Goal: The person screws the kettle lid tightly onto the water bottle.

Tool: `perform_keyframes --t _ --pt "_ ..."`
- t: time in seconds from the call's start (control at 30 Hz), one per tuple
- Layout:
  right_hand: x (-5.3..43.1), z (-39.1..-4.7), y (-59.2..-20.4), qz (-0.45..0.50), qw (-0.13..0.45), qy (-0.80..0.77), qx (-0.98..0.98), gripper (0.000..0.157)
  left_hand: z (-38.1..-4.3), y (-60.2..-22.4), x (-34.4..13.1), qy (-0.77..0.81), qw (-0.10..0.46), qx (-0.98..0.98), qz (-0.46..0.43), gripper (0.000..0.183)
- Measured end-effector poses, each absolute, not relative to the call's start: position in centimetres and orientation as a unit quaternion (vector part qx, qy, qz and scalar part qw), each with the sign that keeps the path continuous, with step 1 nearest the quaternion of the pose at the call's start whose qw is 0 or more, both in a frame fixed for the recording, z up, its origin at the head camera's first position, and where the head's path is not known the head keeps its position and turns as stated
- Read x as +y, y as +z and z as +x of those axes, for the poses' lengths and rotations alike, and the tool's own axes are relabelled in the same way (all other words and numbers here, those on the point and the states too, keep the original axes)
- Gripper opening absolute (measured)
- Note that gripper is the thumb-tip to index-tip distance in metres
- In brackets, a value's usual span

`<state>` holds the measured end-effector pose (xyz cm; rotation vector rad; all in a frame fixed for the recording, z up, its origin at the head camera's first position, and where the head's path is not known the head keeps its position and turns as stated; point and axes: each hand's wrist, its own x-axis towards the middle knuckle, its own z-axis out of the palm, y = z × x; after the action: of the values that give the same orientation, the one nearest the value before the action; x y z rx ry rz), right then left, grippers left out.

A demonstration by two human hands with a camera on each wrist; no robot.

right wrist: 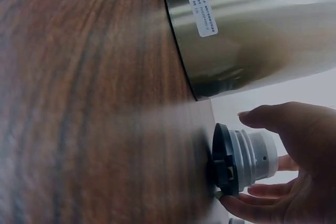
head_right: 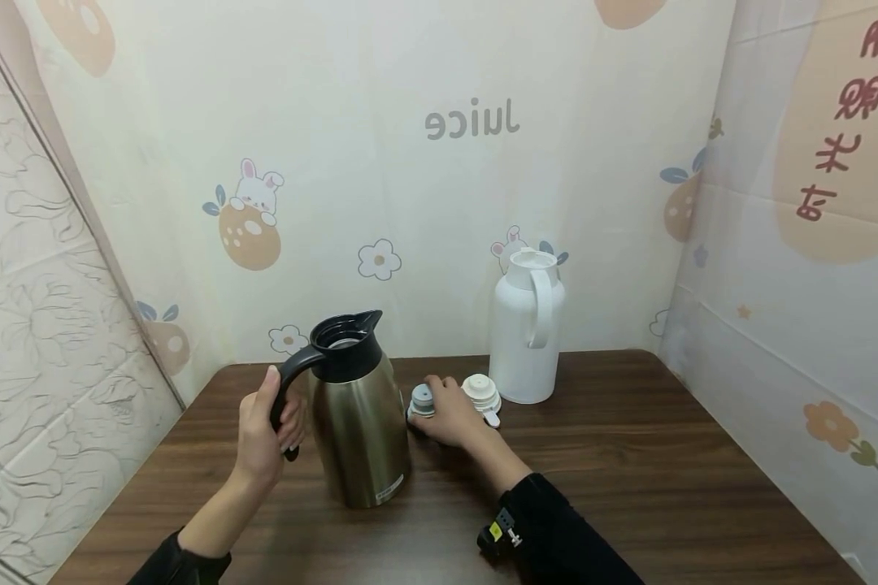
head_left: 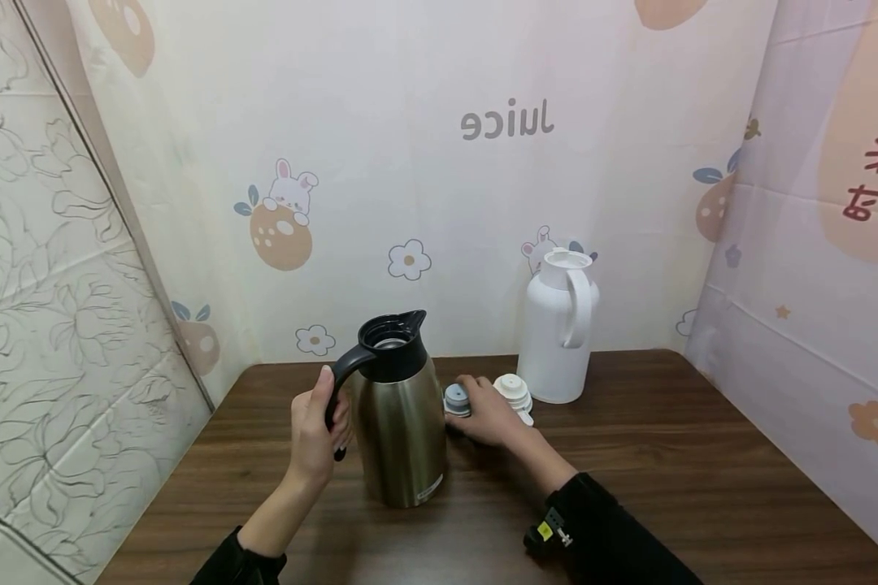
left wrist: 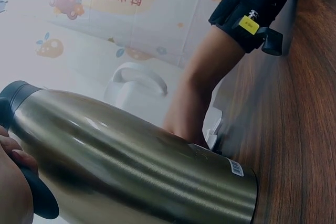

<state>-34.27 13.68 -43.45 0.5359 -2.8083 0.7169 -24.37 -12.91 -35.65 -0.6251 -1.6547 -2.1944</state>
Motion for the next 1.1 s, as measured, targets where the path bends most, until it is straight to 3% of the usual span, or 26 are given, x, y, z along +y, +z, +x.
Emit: perform_keyframes --t 0.87,1.1 --pt "13.45 -34.22 -43.59 0.182 0.118 0.298 -0.930 0.067 -24.49 -35.66 -12.98 -0.752 0.173 -0.598 -0.214 0.065" --pt "13.55 -34.55 -43.67 0.144 0.088 0.350 -0.921 0.067 -24.60 -35.76 -13.11 -0.750 0.170 -0.602 -0.215 0.065"
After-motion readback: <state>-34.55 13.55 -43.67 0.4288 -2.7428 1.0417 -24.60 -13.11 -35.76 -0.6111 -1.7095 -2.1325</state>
